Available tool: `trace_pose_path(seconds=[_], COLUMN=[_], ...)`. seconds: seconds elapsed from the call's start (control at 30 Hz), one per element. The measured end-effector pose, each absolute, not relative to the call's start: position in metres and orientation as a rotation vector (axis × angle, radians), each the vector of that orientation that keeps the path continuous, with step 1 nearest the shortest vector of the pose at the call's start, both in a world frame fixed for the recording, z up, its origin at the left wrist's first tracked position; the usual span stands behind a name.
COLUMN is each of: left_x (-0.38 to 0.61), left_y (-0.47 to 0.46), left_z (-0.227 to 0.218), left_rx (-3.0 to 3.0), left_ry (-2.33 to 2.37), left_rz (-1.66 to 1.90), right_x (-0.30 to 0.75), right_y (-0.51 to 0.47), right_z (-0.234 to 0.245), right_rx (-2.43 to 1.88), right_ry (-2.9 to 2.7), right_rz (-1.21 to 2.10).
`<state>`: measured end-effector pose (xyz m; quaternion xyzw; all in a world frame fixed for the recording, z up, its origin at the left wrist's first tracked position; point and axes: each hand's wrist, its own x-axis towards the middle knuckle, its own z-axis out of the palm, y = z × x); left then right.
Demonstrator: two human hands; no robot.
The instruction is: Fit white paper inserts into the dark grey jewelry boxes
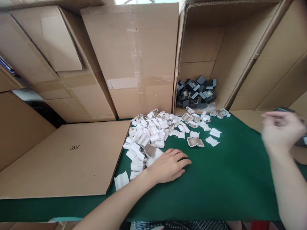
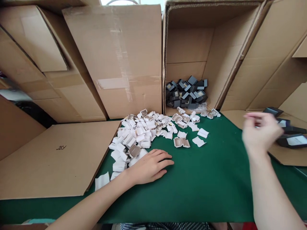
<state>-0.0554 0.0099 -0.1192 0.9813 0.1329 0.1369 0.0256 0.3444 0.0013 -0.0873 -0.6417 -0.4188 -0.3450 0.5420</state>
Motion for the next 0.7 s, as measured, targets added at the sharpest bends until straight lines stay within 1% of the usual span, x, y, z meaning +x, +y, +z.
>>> trace_pose_path(seconds=[0.13,0.23,0.37,0.57,0.7], left_x=[-0.058,-0.059,-0.061,-0.061,-0.060], left_y=[0.015,0.017,0.019,0.019,0.018], left_z=[-0.120,-0.121,-0.124,-0.124,-0.123], left_rx=[3.031,3.024,3.009,2.998,2.983], left_ry=[0.522,0.554,0.548,0.559,0.591], left_rz=[0.450,0.453,0.478,0.499,0.490], right_x=[0.259,0.221,0.205,0.191,0.194], right_y=[0.015,0.023,0.029,0.022,0.037], right_z=[-0.098,-0.115,-0.126,-0.122,-0.105], right_rx=[-1.414,-1.378,-1.359,-1.305,-1.196], right_ry=[-1.665,-2.007,-2.113,-2.120,-2.284], right_rz=[-0.474,-0.225,-0.066,0.063,0.021])
